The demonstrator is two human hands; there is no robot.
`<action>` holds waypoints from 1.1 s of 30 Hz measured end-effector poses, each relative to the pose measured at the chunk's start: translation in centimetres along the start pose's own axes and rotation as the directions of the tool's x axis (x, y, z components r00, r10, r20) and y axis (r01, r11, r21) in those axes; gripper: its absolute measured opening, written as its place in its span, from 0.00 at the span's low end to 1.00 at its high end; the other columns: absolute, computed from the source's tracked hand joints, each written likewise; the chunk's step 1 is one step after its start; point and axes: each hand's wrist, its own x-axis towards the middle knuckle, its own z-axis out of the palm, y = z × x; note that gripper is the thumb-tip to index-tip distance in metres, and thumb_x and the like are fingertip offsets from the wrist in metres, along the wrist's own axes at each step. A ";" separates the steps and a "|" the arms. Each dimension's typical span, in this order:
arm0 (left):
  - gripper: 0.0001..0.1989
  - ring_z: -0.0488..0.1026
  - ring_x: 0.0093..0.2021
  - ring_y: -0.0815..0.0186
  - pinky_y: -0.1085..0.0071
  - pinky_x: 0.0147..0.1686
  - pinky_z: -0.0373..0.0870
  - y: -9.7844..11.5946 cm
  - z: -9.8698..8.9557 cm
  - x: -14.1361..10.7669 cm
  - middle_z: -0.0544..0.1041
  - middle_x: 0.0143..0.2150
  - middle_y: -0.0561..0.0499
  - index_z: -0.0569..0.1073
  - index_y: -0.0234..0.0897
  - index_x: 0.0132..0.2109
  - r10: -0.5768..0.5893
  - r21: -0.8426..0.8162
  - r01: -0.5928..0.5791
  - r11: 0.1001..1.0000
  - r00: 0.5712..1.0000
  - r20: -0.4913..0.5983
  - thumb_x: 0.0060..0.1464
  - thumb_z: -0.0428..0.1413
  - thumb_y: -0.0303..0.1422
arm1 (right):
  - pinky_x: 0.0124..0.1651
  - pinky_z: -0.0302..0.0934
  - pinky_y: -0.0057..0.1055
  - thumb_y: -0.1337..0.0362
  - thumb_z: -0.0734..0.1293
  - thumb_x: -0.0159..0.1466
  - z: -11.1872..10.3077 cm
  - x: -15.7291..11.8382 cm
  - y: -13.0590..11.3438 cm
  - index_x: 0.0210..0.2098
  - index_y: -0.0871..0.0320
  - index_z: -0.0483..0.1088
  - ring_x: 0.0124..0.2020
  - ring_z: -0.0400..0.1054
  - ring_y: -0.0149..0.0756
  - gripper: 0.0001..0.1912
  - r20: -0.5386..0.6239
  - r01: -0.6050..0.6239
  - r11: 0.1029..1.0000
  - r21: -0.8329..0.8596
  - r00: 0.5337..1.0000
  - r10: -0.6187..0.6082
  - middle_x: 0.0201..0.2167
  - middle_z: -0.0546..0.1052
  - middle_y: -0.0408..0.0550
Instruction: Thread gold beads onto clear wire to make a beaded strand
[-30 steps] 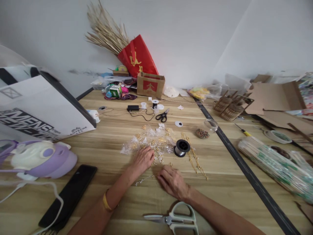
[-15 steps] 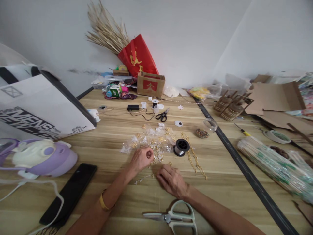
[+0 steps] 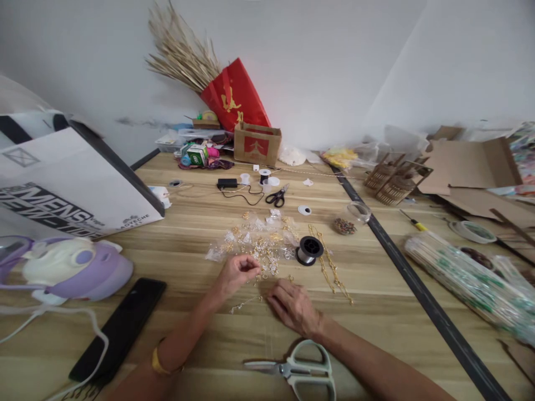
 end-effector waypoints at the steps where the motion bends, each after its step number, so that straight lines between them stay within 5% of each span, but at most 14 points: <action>1: 0.07 0.71 0.25 0.70 0.76 0.26 0.65 -0.1 0.1 -0.4 0.76 0.24 0.52 0.73 0.31 0.28 -0.015 -0.036 0.015 0.999 1.000 0.012 0.40 0.61 0.31 | 0.30 0.57 0.28 0.68 0.57 0.67 0.0 0.0 0.0 0.35 0.58 0.65 0.29 0.63 0.33 0.07 0.001 -0.006 1.000 -0.001 1.000 0.006 0.28 0.69 0.46; 9: 0.08 0.73 0.29 0.69 0.74 0.32 0.68 -0.9 0.7 -1.8 0.78 0.27 0.50 0.74 0.31 0.29 -0.008 -0.164 0.017 0.986 0.998 0.059 0.40 0.63 0.31 | 0.29 0.58 0.28 0.67 0.57 0.67 -0.2 -0.1 0.1 0.36 0.58 0.66 0.28 0.63 0.33 0.07 0.013 -0.072 0.995 0.070 0.997 0.071 0.28 0.70 0.47; 33: 0.08 0.71 0.28 0.70 0.75 0.32 0.67 -1.0 1.1 -2.5 0.76 0.25 0.52 0.73 0.31 0.27 -0.070 -0.118 0.092 0.989 0.982 0.177 0.39 0.64 0.31 | 0.30 0.56 0.27 0.68 0.58 0.66 -0.3 -0.1 0.3 0.34 0.57 0.64 0.28 0.61 0.32 0.05 -0.028 -0.146 0.970 0.195 0.988 0.154 0.28 0.68 0.46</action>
